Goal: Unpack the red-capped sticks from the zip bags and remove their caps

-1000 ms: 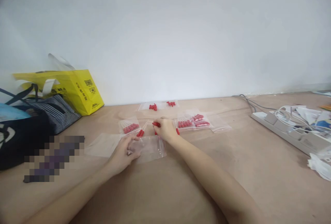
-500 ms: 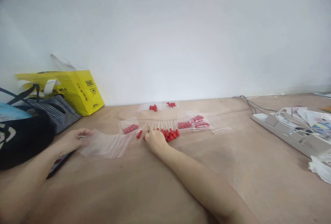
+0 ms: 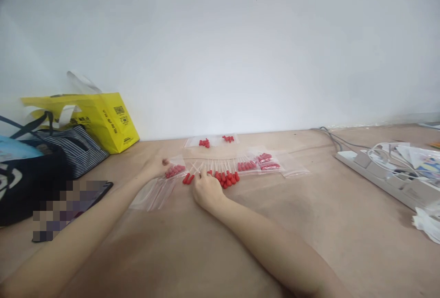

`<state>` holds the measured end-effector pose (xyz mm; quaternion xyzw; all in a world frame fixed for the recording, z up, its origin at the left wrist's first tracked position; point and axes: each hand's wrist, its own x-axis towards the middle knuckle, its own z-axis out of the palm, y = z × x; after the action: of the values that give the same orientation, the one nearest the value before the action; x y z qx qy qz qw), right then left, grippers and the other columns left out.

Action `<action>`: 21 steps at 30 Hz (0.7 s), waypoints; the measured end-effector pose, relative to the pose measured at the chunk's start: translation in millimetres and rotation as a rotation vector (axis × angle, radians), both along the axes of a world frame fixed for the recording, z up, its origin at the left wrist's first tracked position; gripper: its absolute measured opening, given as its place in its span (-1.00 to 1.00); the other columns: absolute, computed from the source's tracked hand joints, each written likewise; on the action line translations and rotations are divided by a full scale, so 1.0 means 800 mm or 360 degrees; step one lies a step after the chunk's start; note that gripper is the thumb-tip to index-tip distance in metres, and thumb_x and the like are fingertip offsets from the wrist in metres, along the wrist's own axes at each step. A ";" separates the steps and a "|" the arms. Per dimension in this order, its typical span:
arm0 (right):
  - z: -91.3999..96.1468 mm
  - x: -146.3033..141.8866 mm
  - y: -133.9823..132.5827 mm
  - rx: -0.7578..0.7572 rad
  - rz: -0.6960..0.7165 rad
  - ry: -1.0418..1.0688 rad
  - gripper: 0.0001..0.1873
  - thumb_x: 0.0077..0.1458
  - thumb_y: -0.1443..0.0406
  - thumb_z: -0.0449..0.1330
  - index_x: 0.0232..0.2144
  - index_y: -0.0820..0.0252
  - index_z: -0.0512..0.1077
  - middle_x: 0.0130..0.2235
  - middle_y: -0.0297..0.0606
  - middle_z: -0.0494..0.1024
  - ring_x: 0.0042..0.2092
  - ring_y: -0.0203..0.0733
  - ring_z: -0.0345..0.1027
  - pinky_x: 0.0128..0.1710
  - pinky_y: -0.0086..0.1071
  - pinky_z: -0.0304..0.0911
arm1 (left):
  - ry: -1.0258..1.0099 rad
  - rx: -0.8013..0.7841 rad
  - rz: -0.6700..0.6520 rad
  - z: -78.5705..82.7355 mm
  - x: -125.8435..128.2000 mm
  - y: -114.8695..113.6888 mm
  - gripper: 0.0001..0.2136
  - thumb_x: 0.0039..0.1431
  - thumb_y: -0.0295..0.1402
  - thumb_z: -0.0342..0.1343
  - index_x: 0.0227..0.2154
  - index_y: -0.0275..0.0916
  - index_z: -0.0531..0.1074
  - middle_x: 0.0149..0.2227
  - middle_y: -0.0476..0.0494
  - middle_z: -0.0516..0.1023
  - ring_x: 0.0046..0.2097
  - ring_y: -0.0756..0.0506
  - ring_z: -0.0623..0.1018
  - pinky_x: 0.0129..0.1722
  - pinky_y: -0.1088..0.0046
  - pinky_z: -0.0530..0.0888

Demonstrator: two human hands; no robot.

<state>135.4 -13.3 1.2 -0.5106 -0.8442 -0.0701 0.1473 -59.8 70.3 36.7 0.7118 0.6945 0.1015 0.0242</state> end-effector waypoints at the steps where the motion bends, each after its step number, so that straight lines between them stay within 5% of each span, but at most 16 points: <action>1: 0.000 0.004 -0.004 0.0003 0.0000 0.0014 -0.76 0.04 0.34 -0.02 -0.25 0.34 0.34 -0.21 -0.03 0.38 -0.30 -0.16 0.33 -0.43 -0.41 0.23 | 0.0003 -0.0013 -0.0012 -0.004 0.012 0.002 -0.75 0.00 -0.25 -0.03 -0.54 -0.36 0.39 -0.52 -0.12 0.46 -0.43 -0.07 0.45 -0.43 0.49 0.28; 8: -0.005 0.036 -0.020 0.0120 -0.0033 0.0078 -0.75 0.06 0.26 -0.03 -0.35 0.25 0.40 -0.31 -0.13 0.45 -0.29 -0.16 0.32 -0.40 -0.40 0.16 | 0.0045 -0.0024 -0.0179 -0.018 0.077 0.000 -0.72 -0.02 -0.18 -0.02 -0.65 -0.26 0.38 -0.55 -0.13 0.47 -0.42 -0.08 0.46 -0.44 0.50 0.25; 15: -0.010 0.054 -0.019 0.0107 -0.0087 0.0102 -0.71 0.05 0.24 -0.04 -0.51 0.20 0.44 -0.42 -0.22 0.49 -0.34 -0.20 0.33 -0.46 -0.42 0.06 | 0.0024 -0.0135 -0.0174 -0.018 0.094 -0.006 -0.77 -0.03 -0.25 -0.01 -0.65 -0.25 0.39 -0.60 -0.06 0.46 -0.49 -0.03 0.43 -0.51 0.54 0.22; 21: -0.005 0.045 -0.016 0.0077 -0.0129 0.0198 -0.78 0.01 0.20 0.02 -0.35 0.17 0.39 -0.34 -0.25 0.51 -0.30 -0.19 0.34 -0.43 -0.42 0.08 | -0.0050 -0.0134 -0.0137 -0.020 0.105 -0.010 -0.80 -0.05 -0.26 0.04 -0.63 -0.26 0.38 -0.60 -0.05 0.45 -0.48 -0.04 0.44 -0.49 0.52 0.25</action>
<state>171.1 -25.8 -2.7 -0.5441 -0.8101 -0.0646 0.2088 24.1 62.5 20.8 0.7376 0.6666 0.0822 0.0695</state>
